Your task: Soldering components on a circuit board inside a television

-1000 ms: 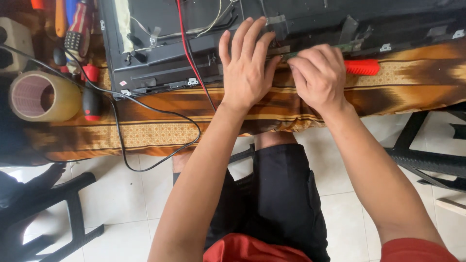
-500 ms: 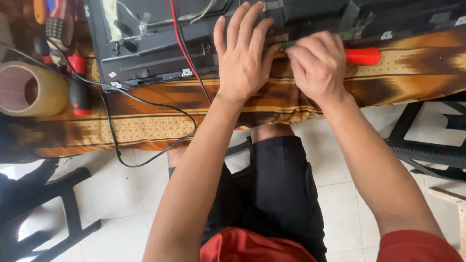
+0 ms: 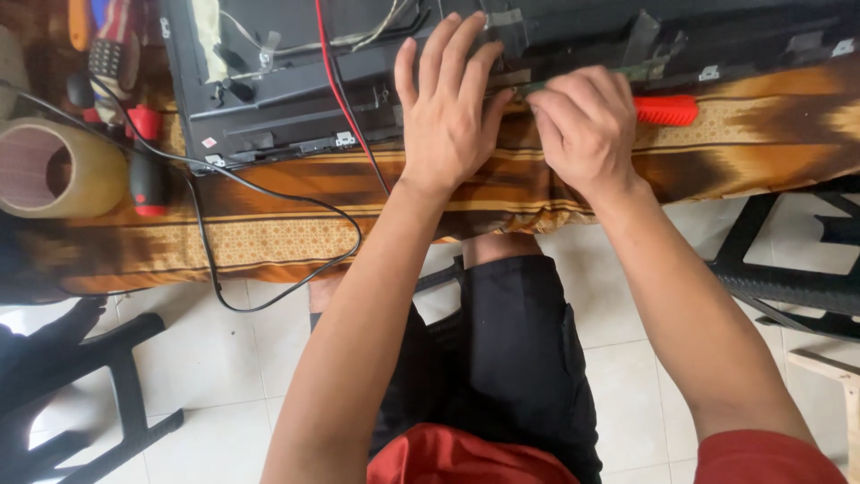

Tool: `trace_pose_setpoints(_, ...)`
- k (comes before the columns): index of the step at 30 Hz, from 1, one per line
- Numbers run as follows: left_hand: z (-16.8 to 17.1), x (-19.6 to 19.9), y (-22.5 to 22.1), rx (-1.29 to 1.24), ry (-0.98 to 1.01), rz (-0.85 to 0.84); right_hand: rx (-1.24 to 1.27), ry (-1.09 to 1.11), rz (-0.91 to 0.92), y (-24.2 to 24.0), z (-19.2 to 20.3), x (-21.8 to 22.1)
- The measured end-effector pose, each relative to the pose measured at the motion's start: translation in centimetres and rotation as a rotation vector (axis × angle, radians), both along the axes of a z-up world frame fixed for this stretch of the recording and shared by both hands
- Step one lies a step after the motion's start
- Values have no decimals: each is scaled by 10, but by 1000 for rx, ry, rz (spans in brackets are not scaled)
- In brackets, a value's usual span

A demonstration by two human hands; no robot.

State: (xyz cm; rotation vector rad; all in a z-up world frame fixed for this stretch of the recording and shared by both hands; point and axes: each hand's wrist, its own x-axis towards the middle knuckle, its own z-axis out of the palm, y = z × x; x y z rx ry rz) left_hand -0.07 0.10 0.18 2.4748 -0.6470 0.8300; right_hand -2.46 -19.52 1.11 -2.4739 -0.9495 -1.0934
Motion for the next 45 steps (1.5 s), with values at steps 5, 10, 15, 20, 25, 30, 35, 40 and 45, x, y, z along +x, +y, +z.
trace_pose_setpoints(5,1,0,0,-5,22,-5,-34,1,-12,2,5,-2)
trace_pose_setpoints(10,-2,0,0,0,34,-2,-17,32,-26,1,0,-2)
trace_pose_setpoints(15,0,1,-1,-17,1,2,-33,-9,-10,2,4,-1)
trace_pose_setpoints(20,-3,-1,-2,-19,16,-10,-21,25,-13,-1,0,-3)
trace_pose_setpoints(25,0,2,-1,-16,-6,7,-18,7,-17,2,4,0)
trace_pose_setpoints(30,1,1,-2,-13,25,1,-52,2,-23,2,5,-1)
trace_pose_setpoints(35,0,1,-2,-12,30,0,-18,27,-22,0,3,-1)
trace_pose_setpoints(40,0,1,-1,-12,38,4,-31,5,-19,3,4,0)
trace_pose_setpoints(45,6,0,-1,-1,22,1,-38,-18,-16,0,5,1)
